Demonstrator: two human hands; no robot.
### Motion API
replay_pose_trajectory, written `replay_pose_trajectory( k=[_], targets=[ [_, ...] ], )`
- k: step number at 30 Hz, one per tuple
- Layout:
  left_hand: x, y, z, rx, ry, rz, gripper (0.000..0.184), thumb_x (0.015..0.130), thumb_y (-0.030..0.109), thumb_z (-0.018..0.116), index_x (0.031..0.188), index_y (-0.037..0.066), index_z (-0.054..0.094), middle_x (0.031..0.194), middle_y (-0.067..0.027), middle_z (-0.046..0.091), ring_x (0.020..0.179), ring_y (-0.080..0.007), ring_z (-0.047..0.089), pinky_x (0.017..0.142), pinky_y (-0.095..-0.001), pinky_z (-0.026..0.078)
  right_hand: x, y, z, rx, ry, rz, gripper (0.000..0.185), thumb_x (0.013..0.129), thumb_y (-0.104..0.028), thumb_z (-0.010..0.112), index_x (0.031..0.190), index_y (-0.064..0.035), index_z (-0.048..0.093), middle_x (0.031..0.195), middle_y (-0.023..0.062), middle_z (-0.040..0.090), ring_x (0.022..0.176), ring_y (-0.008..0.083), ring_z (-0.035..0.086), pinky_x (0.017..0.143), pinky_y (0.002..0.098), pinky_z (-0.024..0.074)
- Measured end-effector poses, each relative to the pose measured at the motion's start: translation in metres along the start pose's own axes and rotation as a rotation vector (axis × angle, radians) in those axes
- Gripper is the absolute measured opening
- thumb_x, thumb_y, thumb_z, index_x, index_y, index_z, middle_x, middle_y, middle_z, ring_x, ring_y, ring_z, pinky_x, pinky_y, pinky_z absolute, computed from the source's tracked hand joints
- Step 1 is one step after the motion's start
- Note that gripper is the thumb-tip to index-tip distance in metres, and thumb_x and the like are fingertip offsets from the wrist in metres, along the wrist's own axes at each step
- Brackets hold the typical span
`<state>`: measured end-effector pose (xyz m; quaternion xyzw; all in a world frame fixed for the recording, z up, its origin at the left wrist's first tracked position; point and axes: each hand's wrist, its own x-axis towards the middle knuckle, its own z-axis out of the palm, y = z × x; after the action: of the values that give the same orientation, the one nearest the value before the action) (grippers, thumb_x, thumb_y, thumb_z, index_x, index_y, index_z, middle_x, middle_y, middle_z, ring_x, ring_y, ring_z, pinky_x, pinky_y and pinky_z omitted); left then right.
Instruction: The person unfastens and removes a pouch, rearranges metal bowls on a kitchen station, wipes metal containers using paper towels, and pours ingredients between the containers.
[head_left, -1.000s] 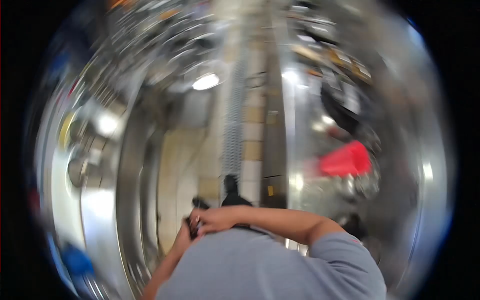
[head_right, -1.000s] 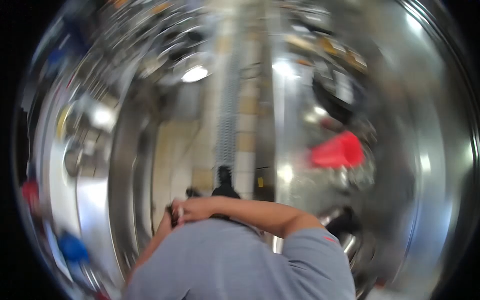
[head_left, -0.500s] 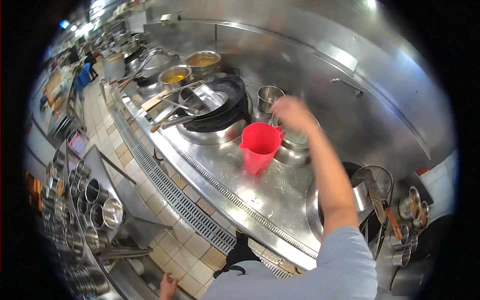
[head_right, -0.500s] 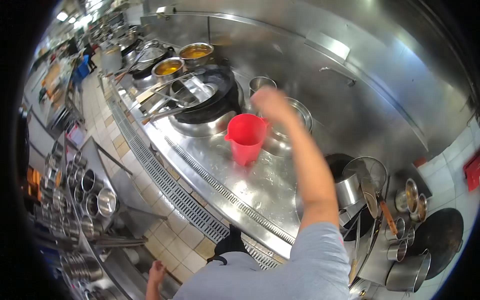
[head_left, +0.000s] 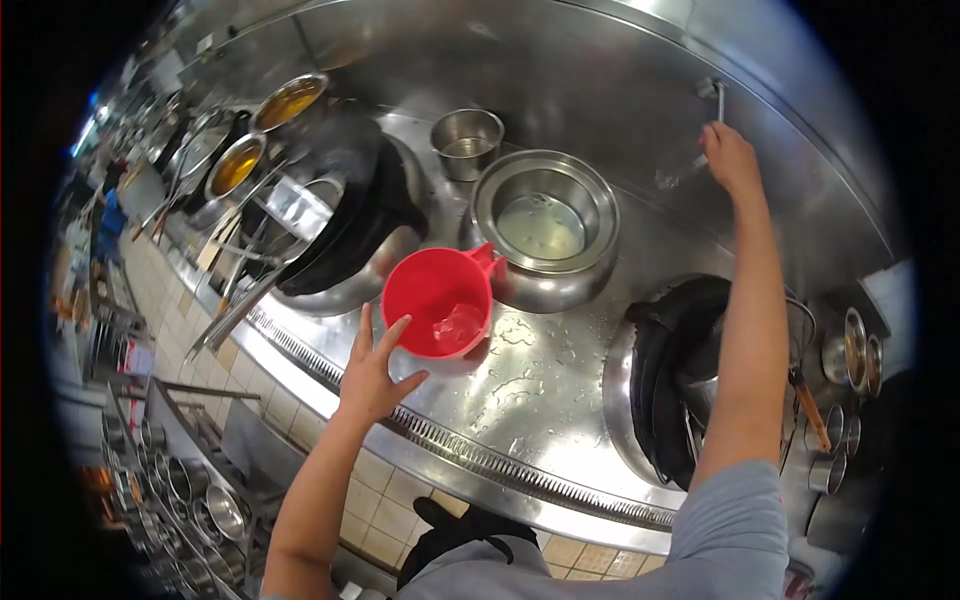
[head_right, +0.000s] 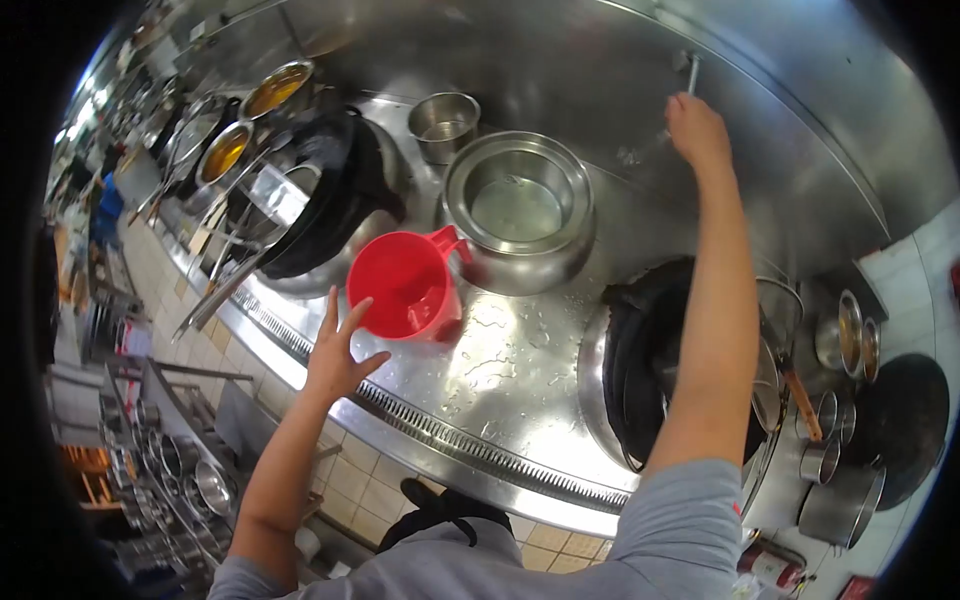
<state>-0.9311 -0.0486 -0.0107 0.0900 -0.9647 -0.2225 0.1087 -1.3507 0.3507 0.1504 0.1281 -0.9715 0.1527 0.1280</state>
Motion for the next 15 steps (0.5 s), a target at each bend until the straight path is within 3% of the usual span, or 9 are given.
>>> replay_pose_trajectory(
  k=[2, 3, 6, 8, 10, 12, 13, 14, 15],
  targets=[
    [0.029, -0.018, 0.025, -0.171, -0.142, 0.037, 0.053, 0.065, 0.024, 0.091, 0.110, 0.012, 0.067, 0.137, -0.0220, 0.053, 0.116, -0.0400, 0.059, 0.095, -0.0458, 0.051, -0.028, 0.060, 0.010, 0.043, 0.098, -0.036, 0.039, 0.104, -0.032, 0.043, 0.138, -0.0143, 0.050, 0.116, 0.0233, 0.067, 0.108, 0.0454, 0.063, 0.090, 0.0513, 0.0489],
    [0.038, -0.020, 0.034, -0.192, -0.087, 0.015, 0.040, 0.065, 0.019, 0.091, 0.092, 0.006, 0.066, 0.119, -0.0161, 0.062, 0.104, -0.0370, 0.065, 0.088, -0.0430, 0.053, -0.037, 0.088, 0.014, 0.097, 0.200, -0.103, 0.039, 0.104, -0.028, 0.044, 0.140, -0.0142, 0.046, 0.115, 0.0255, 0.067, 0.107, 0.0469, 0.063, 0.089, 0.0535, 0.0477],
    [0.066, 0.013, 0.010, -0.514, -0.103, -0.030, 0.037, 0.065, 0.011, 0.090, 0.092, 0.004, 0.066, 0.113, -0.0149, 0.066, 0.098, -0.0281, 0.069, 0.080, -0.0361, 0.056, -0.041, 0.101, 0.010, 0.075, 0.186, -0.062, 0.040, 0.105, -0.025, 0.043, 0.143, -0.0130, 0.040, 0.113, 0.0297, 0.066, 0.109, 0.0486, 0.061, 0.091, 0.0553, 0.0465],
    [0.091, 0.057, -0.031, -0.559, -0.136, 0.139, 0.037, 0.063, 0.008, 0.090, 0.092, 0.003, 0.066, 0.109, -0.0128, 0.067, 0.094, -0.0225, 0.070, 0.077, -0.0334, 0.056, -0.036, 0.103, 0.007, 0.023, 0.166, -0.019, 0.041, 0.104, -0.027, 0.044, 0.141, -0.0090, 0.042, 0.113, 0.0326, 0.065, 0.110, 0.0483, 0.061, 0.093, 0.0550, 0.0469],
    [0.124, 0.140, -0.080, -0.290, -0.188, 0.262, 0.037, 0.068, 0.016, 0.088, 0.096, 0.005, 0.066, 0.110, -0.0123, 0.068, 0.094, -0.0261, 0.071, 0.078, -0.0358, 0.057, -0.032, 0.106, 0.001, -0.074, 0.051, 0.041, 0.040, 0.104, -0.027, 0.046, 0.138, -0.0058, 0.044, 0.115, 0.0307, 0.065, 0.111, 0.0476, 0.061, 0.094, 0.0549, 0.0472],
    [0.173, 0.205, -0.072, 0.041, -0.163, 0.498, 0.041, 0.073, 0.027, 0.083, 0.105, 0.008, 0.066, 0.114, -0.0140, 0.068, 0.102, -0.0298, 0.070, 0.082, -0.0417, 0.057, -0.028, 0.108, -0.015, -0.097, -0.006, 0.059, 0.037, 0.103, -0.027, 0.048, 0.132, -0.0042, 0.048, 0.115, 0.0288, 0.066, 0.112, 0.0468, 0.060, 0.093, 0.0549, 0.0476],
    [0.202, 0.227, -0.042, 0.159, -0.097, 0.672, 0.049, 0.075, 0.037, 0.079, 0.114, 0.011, 0.065, 0.117, -0.0153, 0.068, 0.109, -0.0323, 0.067, 0.088, -0.0465, 0.055, -0.026, 0.109, -0.021, -0.114, -0.057, 0.066, 0.035, 0.102, -0.028, 0.049, 0.129, -0.0040, 0.050, 0.116, 0.0283, 0.066, 0.113, 0.0466, 0.060, 0.094, 0.0546, 0.0475],
    [0.220, 0.269, -0.021, 0.205, -0.176, 0.645, 0.052, 0.075, 0.039, 0.080, 0.118, 0.013, 0.065, 0.115, -0.0148, 0.069, 0.112, -0.0328, 0.065, 0.091, -0.0476, 0.054, -0.022, 0.107, -0.026, -0.131, -0.106, 0.066, 0.034, 0.101, -0.028, 0.051, 0.126, -0.0039, 0.051, 0.117, 0.0278, 0.065, 0.114, 0.0463, 0.060, 0.095, 0.0543, 0.0474],
    [0.240, 0.298, 0.008, 0.237, -0.162, 0.748, 0.055, 0.076, 0.045, 0.079, 0.119, 0.014, 0.066, 0.113, -0.0132, 0.071, 0.110, -0.0326, 0.067, 0.088, -0.0477, 0.056, -0.017, 0.109, -0.030, -0.154, -0.111, 0.056, 0.034, 0.100, -0.029, 0.053, 0.122, -0.0037, 0.053, 0.117, 0.0271, 0.066, 0.114, 0.0458, 0.060, 0.095, 0.0543, 0.0473]
  ],
)
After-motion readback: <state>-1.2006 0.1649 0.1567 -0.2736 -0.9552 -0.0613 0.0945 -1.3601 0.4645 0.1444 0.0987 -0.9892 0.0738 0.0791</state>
